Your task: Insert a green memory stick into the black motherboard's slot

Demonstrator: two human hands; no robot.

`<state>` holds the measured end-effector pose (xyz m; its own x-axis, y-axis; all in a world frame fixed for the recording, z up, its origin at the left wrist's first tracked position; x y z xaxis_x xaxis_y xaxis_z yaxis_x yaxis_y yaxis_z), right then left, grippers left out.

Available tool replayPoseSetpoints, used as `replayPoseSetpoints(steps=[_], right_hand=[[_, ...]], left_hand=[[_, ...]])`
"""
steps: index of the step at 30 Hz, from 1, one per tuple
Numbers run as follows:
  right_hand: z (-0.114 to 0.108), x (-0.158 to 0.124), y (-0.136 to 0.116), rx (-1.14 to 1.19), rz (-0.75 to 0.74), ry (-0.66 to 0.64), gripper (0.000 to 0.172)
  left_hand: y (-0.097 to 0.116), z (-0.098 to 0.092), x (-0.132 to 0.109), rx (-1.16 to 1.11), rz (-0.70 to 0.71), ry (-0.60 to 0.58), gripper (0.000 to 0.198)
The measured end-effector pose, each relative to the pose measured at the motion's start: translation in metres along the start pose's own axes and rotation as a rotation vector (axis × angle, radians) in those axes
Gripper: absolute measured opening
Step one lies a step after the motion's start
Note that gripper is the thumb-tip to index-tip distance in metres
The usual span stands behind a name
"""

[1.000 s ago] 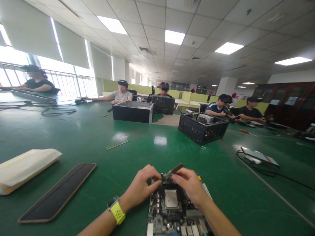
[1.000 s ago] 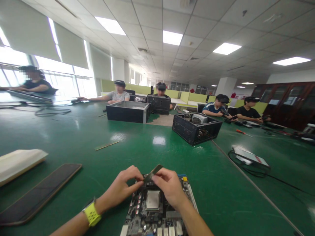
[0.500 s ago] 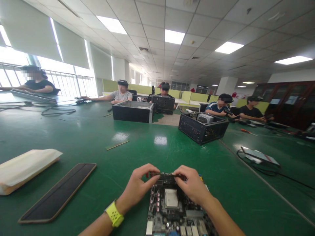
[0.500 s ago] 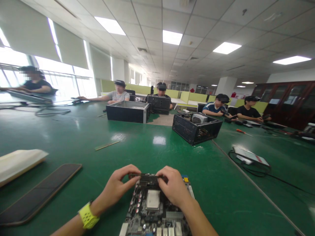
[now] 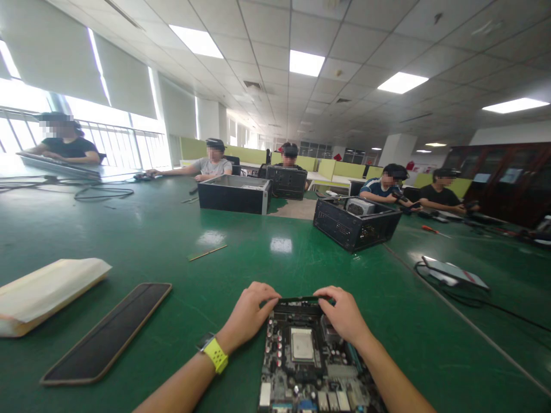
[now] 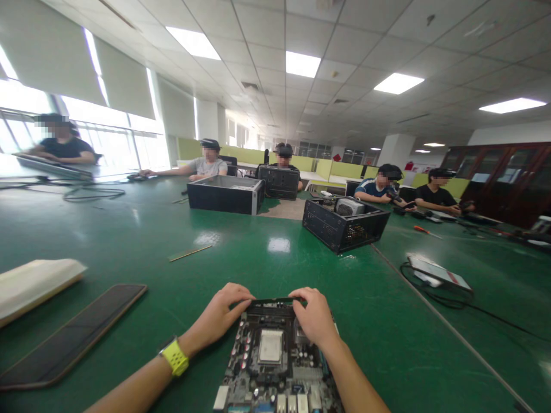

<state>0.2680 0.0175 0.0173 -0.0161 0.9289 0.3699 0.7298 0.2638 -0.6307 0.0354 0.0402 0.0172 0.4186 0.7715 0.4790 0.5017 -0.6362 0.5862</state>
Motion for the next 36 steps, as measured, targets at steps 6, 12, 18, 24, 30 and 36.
replayPoseSetpoints(steps=[6,12,18,24,30,36], right_hand=[[0.003,0.001,0.007,-0.007,0.033,-0.006,0.027],[0.005,0.001,0.008,0.003,0.056,-0.024,0.027],[0.007,0.001,0.007,0.015,0.045,-0.031,0.026],[0.005,0.001,0.009,0.044,0.036,-0.061,0.027],[0.005,0.003,0.015,0.109,0.053,-0.088,0.035],[0.000,0.003,0.014,0.114,0.044,-0.095,0.028]], left_hand=[[-0.005,-0.003,0.002,-0.082,-0.062,-0.063,0.024],[-0.009,-0.004,0.002,-0.082,-0.105,-0.107,0.026],[-0.003,-0.004,0.002,-0.063,-0.091,-0.102,0.024],[-0.002,-0.003,0.001,-0.036,-0.091,-0.099,0.020],[0.000,-0.001,0.000,-0.020,-0.069,-0.049,0.020],[0.001,-0.001,0.000,-0.024,-0.057,-0.042,0.019]])
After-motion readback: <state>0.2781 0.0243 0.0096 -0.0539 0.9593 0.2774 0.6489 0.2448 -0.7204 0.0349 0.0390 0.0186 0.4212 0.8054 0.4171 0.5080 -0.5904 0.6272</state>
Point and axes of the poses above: each hand's wrist, its own x-axis towards the middle knuckle, its own z-axis out of the palm, y = z × x, the point moved 3 cm from there along x, towards the middle knuckle, and after that the axes turned 2 degrees about y, right-handed, at the moved point
